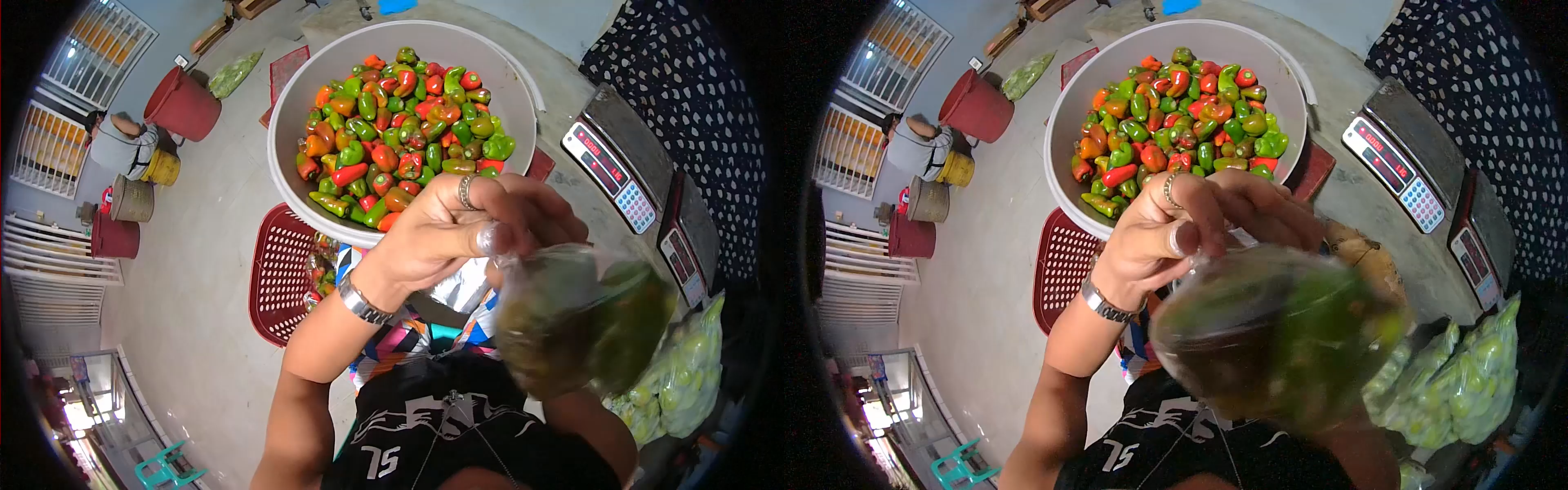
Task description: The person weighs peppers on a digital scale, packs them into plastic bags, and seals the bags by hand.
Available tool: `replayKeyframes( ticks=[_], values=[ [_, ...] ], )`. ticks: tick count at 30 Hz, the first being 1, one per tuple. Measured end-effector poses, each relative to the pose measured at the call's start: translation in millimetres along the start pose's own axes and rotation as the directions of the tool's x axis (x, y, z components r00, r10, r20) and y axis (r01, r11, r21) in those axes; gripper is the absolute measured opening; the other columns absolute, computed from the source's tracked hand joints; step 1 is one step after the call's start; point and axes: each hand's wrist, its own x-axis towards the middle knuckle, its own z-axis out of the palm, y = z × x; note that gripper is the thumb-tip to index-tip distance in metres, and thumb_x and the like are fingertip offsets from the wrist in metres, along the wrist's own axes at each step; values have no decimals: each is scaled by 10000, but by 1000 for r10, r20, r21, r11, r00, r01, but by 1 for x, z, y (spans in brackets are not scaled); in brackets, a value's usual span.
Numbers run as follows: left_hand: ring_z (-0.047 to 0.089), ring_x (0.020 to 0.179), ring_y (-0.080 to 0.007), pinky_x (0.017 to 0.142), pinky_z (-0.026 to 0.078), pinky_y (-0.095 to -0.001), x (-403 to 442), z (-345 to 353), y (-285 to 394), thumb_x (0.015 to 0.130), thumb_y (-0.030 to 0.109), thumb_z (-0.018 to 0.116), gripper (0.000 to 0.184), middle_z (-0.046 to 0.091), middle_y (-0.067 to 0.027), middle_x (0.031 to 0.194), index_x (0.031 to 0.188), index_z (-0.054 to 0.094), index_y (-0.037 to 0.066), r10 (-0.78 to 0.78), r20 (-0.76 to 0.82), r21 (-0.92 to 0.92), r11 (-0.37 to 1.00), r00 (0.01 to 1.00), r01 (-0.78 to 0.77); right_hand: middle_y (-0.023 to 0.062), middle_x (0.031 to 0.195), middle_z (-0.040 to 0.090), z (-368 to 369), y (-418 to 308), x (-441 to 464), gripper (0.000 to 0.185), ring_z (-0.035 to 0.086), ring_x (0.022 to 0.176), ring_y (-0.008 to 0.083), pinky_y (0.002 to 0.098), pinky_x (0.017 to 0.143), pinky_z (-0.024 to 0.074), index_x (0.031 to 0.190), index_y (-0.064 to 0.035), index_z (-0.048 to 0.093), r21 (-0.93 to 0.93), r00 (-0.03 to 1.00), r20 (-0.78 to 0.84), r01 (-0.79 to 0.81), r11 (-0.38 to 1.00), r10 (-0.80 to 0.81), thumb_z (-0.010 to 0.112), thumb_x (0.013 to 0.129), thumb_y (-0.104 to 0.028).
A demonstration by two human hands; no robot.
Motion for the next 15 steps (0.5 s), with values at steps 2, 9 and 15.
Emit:
replayKeyframes(
  ticks=[2,9,15],
  values=[
    [693,1087,-243,913,567,-357,-5,-14,1,930,115,742,164,620,-230,1341,1009,731,-29,-55,14,-73,996,998,55,107,990,714,-9,17,8,127,698,886,202,318,796,545,1036,2,722,215,991,126,-67,974,41,688,977,-105],
    [564,1029,-133,916,438,-280,7,-48,33,727,69,876,153,606,-35,1046,835,778,26,-191,52,476,868,980,144,65,960,711,-31,23,65,138,707,830,226,315,714,566,942,-34,736,-3,770,432,522,853,-470,772,810,-50],
    [532,771,-140,711,459,-287,16,-44,52,708,54,884,327,567,5,805,808,573,56,-189,-154,935,290,970,205,118,790,721,-31,28,111,93,679,690,287,347,658,541,825,-3,716,-5,680,714,243,970,-167,749,783,-78]
  ],
)
